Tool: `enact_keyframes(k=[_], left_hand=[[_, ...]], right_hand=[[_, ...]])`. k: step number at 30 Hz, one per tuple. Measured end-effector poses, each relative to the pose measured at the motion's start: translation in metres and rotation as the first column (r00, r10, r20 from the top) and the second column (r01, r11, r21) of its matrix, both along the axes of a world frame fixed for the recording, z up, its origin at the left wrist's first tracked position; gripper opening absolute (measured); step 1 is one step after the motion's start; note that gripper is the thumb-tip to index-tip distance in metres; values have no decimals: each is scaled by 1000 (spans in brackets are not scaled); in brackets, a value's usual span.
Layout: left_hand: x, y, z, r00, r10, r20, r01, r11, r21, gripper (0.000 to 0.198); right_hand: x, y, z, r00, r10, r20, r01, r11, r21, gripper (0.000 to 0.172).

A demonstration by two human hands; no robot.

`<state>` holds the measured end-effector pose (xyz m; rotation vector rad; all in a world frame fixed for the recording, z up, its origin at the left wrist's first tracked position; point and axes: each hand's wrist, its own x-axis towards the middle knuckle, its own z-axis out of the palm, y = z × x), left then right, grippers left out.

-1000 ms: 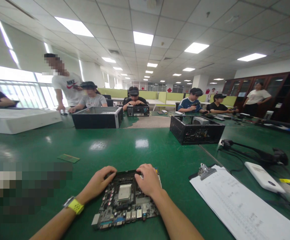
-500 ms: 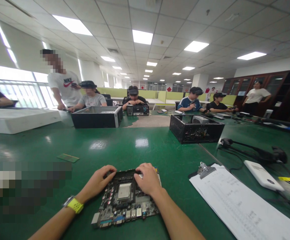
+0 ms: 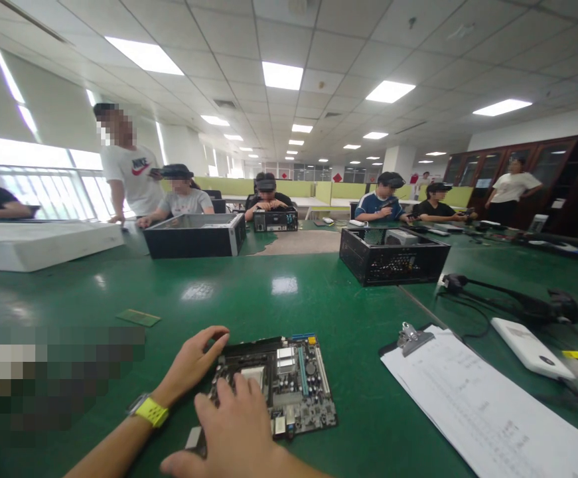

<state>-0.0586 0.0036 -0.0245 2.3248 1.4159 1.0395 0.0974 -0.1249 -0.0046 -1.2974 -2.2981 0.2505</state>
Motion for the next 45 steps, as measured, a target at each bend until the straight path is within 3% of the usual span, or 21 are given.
enact_keyframes(k=[4, 8, 11, 14, 17, 20, 22, 24, 31, 34, 39, 45], left_hand=[[1, -2, 2, 1000, 7, 5, -7, 1000, -6, 31], [0, -2, 1, 1000, 1, 8, 0, 1000, -9, 29], [-1, -2, -1, 1000, -3, 12, 3, 1000, -4, 29], [-2, -2, 0, 1000, -6, 5, 6, 1000, 0, 29], [-2, -4, 2, 1000, -1, -11, 1, 1000, -6, 30], [-3, -4, 3, 1000, 0, -15, 0, 1000, -15, 30], [-2, -4, 4, 1000, -4, -19, 3, 1000, -23, 30], [-2, -4, 3, 1000, -12, -26, 11, 999, -30, 30], [-1, -2, 0, 999, -41, -32, 40, 999, -32, 30], [-1, -2, 0, 998, -48, -40, 47, 998, -33, 30], [1, -3, 1, 998, -52, -41, 51, 999, -17, 29], [2, -4, 0, 998, -63, -28, 63, 998, 9, 33]], right_hand=[[-12, 1, -10, 996, -7, 91, 7, 1000, -2, 49], [-6, 8, -11, 996, -32, 84, 30, 999, 28, 42], [14, 23, -8, 993, -104, 56, 102, 994, 37, 37], [52, 50, -7, 966, -253, 54, 253, 967, 7, 34], [98, 81, -10, 883, -464, 73, 464, 886, 26, 32], [139, 102, -19, 740, -667, 83, 662, 745, 79, 32], [157, 109, -25, 675, -734, 79, 729, 679, 85, 33], [167, 112, -29, 658, -749, 73, 745, 662, 79, 35], [163, 108, -28, 668, -741, 66, 737, 671, 82, 37], [148, 101, -21, 701, -710, 66, 705, 704, 90, 39], [103, 77, -8, 812, -579, 73, 574, 815, 79, 44], [39, 27, 4, 960, -272, -70, 270, 962, -37, 43]])
